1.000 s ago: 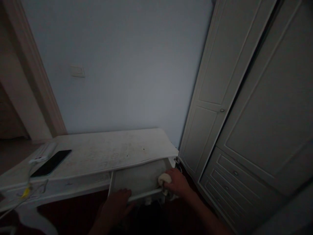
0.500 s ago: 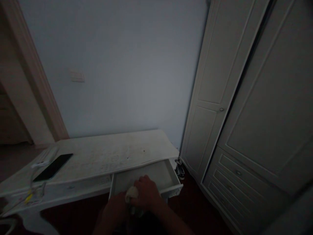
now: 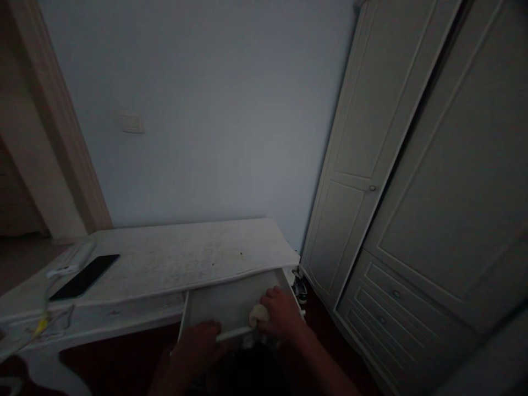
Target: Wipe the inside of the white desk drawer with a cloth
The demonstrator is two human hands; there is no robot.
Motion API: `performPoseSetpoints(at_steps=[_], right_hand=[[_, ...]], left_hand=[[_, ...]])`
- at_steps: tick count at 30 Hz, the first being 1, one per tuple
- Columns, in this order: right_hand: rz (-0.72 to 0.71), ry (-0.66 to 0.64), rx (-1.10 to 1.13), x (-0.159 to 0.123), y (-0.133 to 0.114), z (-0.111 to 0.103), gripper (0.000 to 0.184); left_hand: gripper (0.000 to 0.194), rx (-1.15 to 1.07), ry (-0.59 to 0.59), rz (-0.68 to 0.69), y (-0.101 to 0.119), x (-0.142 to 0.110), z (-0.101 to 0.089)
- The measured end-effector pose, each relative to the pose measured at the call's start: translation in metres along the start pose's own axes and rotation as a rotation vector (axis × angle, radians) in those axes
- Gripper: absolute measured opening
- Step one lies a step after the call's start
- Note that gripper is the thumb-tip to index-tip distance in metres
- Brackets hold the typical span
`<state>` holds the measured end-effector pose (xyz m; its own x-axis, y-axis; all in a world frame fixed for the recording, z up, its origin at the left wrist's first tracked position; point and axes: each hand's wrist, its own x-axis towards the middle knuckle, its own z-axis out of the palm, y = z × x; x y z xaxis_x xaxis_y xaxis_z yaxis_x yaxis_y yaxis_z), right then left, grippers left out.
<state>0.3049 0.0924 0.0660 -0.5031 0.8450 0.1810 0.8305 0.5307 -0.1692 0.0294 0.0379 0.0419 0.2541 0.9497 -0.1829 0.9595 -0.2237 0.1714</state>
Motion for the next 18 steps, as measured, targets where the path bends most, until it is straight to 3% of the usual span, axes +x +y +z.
performPoseSetpoints(at_steps=[6,9,11,14,18], right_hand=[[-0.173,-0.022,0.023,0.039,-0.068,0.038,0.053],[-0.199,-0.018,0.080,0.044,-0.082,0.042,0.051],[-0.199,-0.012,0.131,0.038,-0.076,0.039,0.050],[-0.208,-0.030,0.186,0.020,-0.047,0.028,0.056],[-0.039,-0.023,0.171,-0.008,0.007,0.007,0.043]], left_hand=[[0.036,-0.042,-0.025,-0.033,-0.001,0.001,-0.001],[0.034,-0.048,-0.019,-0.054,-0.002,0.001,0.000],[0.035,-0.044,-0.008,-0.043,-0.005,0.000,0.002],[0.037,-0.049,-0.016,0.004,-0.010,0.000,0.004],[0.041,-0.075,-0.046,0.086,-0.019,0.002,0.003]])
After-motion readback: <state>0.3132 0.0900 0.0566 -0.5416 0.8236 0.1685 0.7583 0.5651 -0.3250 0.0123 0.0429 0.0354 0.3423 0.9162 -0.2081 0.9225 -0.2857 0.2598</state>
